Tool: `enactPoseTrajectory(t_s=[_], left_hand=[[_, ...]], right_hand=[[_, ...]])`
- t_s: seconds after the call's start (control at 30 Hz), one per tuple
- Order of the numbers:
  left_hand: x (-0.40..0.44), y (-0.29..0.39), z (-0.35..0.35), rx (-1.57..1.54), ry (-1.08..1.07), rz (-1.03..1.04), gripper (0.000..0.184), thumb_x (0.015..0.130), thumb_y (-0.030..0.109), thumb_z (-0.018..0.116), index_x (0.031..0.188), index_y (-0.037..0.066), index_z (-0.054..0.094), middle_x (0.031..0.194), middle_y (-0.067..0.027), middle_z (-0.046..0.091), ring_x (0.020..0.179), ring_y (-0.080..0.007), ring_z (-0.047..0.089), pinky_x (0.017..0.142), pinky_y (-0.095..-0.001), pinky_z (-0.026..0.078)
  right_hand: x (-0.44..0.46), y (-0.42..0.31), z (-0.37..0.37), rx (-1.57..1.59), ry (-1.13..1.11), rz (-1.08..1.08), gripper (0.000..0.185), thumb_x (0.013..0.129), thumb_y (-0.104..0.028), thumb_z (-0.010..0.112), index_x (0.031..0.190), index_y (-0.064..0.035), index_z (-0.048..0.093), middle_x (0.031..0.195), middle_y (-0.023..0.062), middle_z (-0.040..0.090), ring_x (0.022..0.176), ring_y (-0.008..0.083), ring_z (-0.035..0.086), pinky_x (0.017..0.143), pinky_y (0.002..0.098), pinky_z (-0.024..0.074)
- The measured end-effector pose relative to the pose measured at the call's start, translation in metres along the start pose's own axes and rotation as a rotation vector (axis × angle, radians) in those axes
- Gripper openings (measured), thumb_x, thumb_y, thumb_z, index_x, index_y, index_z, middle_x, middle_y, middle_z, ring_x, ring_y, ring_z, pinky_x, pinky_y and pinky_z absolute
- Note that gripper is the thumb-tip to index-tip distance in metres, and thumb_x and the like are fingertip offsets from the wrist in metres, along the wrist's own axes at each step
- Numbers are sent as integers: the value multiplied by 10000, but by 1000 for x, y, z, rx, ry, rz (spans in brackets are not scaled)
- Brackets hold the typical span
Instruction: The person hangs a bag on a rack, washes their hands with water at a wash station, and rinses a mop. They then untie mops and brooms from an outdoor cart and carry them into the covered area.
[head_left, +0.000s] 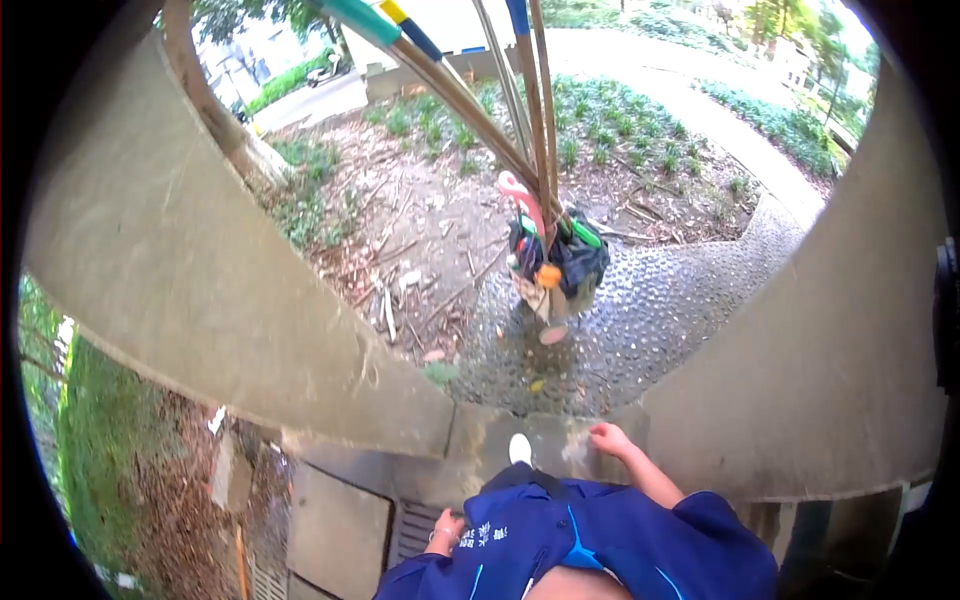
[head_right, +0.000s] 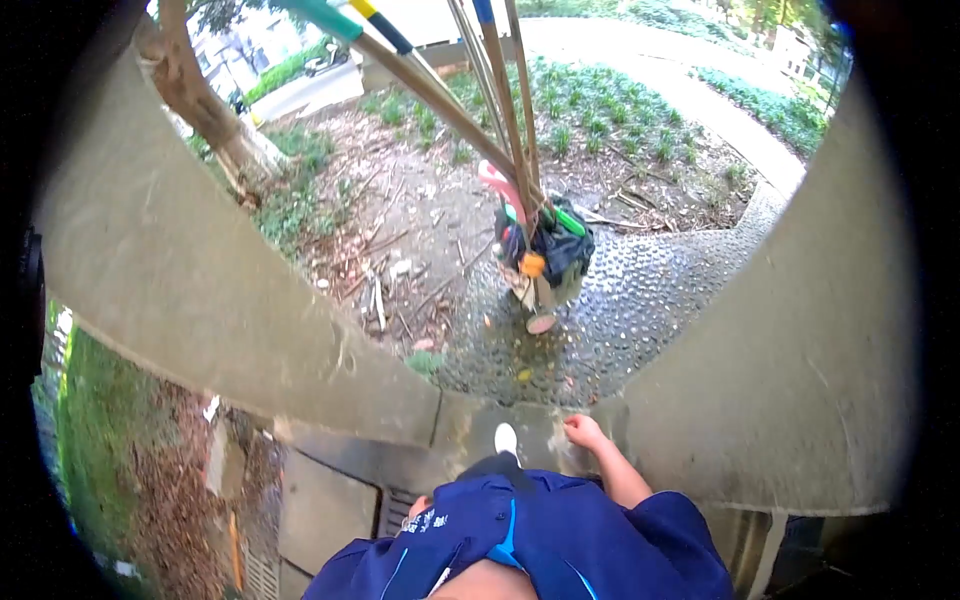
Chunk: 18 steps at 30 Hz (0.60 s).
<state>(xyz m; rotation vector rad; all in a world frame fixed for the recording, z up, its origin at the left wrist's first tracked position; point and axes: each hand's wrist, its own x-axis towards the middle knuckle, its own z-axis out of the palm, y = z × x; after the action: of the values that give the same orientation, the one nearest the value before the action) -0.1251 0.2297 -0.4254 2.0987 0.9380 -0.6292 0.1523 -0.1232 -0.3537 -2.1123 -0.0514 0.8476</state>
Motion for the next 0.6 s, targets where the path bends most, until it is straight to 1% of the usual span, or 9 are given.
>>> enactPoseTrajectory(t_s=[0.03,0.13,0.2,0.27,0.33,0.4,0.47,0.57,0.6], left_hand=[[22,37,-30,69,71,64,591,633,253,557,1154,63,353,816,-129,569,775,-264,546,705,-344,430],[102,124,-105,-1,231,341,448,696,185,507,1104,33,402,778,-101,568,704,-191,555,643,-302,444],[144,175,-146,-89,267,413,402,693,170,517,1074,70,437,814,-105,560,763,-231,539,699,-327,425],[200,208,-175,-112,255,568,392,707,134,516,1083,64,434,834,-103,558,739,-207,547,666,-311,435],[205,260,-196,-370,147,535,384,708,101,523,1079,53,439,840,-106,555,718,-164,552,633,-283,445],[201,302,-202,-393,88,536,381,734,102,515,1099,54,418,889,-108,545,710,-146,553,606,-267,452],[173,342,-199,-686,-131,454,380,769,92,483,1134,64,381,975,-117,515,739,-157,552,607,-258,455],[160,375,-186,-700,-293,383,415,792,98,466,1180,79,321,1070,-127,466,792,-177,550,614,-249,456],[158,384,-181,-740,-355,368,428,791,103,472,1187,81,311,1081,-130,460,809,-183,549,620,-246,457]], right_hand=[[13,7,-3,-144,53,-8,312,674,-194,517,940,-33,542,796,97,591,737,182,567,675,294,451],[33,-5,-22,-370,52,15,309,669,-190,503,947,-63,546,858,108,582,817,210,554,744,296,426],[44,-15,-36,-297,126,83,298,668,-176,491,943,-77,552,881,111,575,829,220,547,740,302,426],[60,-20,-50,-198,192,130,307,661,-175,495,938,-54,548,876,120,575,814,217,549,725,302,431],[80,-31,-64,-230,282,104,334,646,-180,514,949,-40,530,895,137,566,839,243,540,740,323,426],[108,-40,-76,-209,346,58,372,643,-177,492,982,-23,495,890,145,560,860,261,531,744,332,423],[135,-56,-91,-200,393,-12,419,640,-171,490,1024,-6,465,897,166,548,861,282,524,752,342,418],[179,-83,-116,-71,485,-47,463,642,-178,523,1062,-2,440,1003,189,495,949,299,473,819,341,379],[184,-106,-131,-51,510,-47,441,644,-183,543,1035,-4,446,985,203,503,916,309,490,782,351,398]])
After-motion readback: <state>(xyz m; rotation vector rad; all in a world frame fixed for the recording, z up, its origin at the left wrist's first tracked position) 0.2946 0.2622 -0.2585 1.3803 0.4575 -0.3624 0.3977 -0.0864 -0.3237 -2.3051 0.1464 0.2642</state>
